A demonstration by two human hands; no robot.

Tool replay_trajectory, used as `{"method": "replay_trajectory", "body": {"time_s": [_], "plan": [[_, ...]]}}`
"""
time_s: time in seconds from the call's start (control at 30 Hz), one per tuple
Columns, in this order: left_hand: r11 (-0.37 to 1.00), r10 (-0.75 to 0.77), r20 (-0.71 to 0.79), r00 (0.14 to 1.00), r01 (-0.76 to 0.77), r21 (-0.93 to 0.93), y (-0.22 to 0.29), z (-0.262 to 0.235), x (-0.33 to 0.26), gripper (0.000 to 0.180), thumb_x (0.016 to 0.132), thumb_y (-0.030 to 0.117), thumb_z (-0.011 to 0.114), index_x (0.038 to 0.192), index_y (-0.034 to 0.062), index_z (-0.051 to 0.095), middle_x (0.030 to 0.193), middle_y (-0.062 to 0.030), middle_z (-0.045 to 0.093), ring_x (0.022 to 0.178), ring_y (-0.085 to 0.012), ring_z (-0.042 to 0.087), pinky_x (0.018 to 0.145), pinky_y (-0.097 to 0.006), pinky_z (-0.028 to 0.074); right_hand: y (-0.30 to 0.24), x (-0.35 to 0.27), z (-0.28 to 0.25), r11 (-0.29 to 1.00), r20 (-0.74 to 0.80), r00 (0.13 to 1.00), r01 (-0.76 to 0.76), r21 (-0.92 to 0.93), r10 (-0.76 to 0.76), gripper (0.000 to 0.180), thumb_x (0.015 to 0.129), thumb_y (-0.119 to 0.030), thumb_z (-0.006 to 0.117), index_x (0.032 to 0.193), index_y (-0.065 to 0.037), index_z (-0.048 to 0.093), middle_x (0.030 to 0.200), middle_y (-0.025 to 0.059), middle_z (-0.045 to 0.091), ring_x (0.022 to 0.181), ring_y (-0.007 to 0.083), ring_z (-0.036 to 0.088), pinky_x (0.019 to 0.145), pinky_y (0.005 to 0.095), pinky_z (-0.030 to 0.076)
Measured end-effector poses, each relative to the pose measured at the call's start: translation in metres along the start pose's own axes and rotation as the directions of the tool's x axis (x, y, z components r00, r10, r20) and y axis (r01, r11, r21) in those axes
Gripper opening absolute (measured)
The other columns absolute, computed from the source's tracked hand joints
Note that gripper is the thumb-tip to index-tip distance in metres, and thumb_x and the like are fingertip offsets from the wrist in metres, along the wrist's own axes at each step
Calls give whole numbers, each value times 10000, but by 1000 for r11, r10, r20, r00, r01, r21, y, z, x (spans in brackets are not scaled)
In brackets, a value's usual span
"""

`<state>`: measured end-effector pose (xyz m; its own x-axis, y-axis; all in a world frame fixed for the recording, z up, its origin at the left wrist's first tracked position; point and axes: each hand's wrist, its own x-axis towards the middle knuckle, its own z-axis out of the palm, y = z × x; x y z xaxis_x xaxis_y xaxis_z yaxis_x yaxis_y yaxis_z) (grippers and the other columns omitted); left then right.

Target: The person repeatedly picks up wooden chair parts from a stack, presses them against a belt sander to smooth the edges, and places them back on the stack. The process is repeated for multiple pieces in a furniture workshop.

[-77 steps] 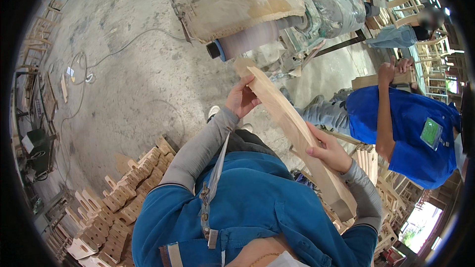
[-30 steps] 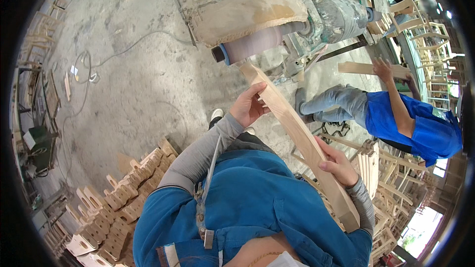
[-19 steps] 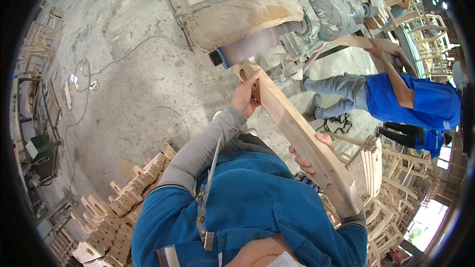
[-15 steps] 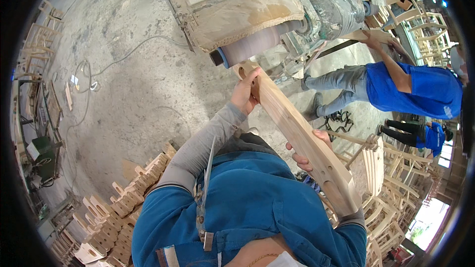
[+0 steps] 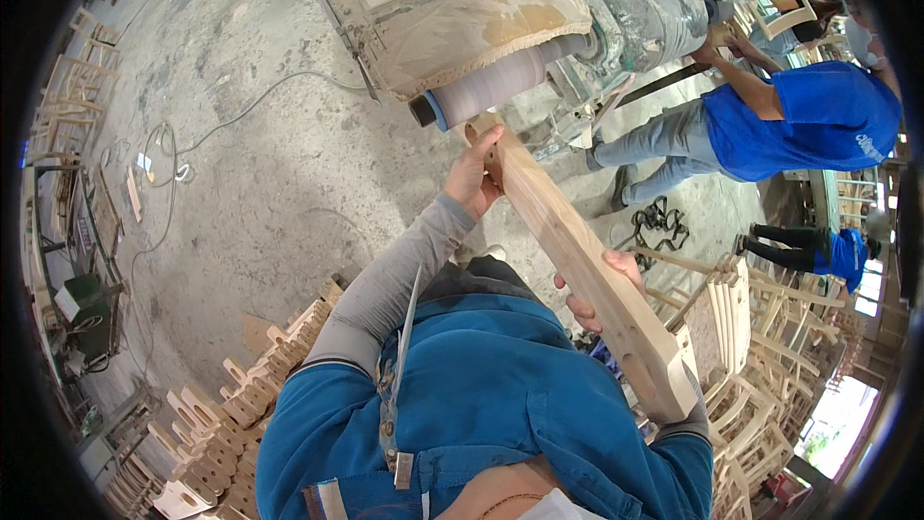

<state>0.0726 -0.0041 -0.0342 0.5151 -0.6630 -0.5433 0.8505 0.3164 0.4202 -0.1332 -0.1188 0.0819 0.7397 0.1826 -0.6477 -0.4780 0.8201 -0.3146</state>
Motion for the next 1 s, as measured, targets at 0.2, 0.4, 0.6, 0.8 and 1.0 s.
{"method": "replay_trajectory", "body": {"time_s": [0.2,0.4,0.6,0.8,1.0], "plan": [[1000,-12,1,1000,12,25,3,10,-16,658,781,396,653,1224,11,356,1111,-156,414,994,-249,511,840,-387,481,4,-12,7,1000,-46,999,15,-26,-17,638,792,-461,468,1207,11,362,939,188,496,522,195,500,332,302,405],[1000,-19,-5,1000,19,-12,-1,16,-29,614,796,391,639,1216,26,380,1102,-138,425,975,-233,508,826,-380,474,5,-23,8,978,-55,998,-21,-207,10,687,756,-539,470,1066,74,460,575,111,476,400,170,437,338,286,365],[995,-95,53,994,93,42,-17,29,-49,605,816,379,624,1220,1,379,1133,-123,433,1022,-228,487,902,-397,415,3,-56,-7,975,-69,995,-82,-208,69,686,747,-551,477,1046,66,477,535,105,458,399,179,443,358,295,369],[-71,512,662,548,-741,668,-55,61,-82,876,713,362,713,1340,-37,249,1317,-229,340,1264,-354,298,1067,-443,199,-10,-100,-60,895,-181,977,-176,-410,109,701,760,-502,554,1166,59,444,773,192,556,657,241,564,594,311,469],[120,-588,770,247,-915,384,-103,119,-81,893,679,322,734,1349,-34,262,1277,-217,400,1239,-390,318,1036,-441,259,-36,-129,-22,173,-272,961,-261,-950,-43,758,777,-479,587,1260,70,388,1154,194,530,1040,253,532,886,293,403]]}}
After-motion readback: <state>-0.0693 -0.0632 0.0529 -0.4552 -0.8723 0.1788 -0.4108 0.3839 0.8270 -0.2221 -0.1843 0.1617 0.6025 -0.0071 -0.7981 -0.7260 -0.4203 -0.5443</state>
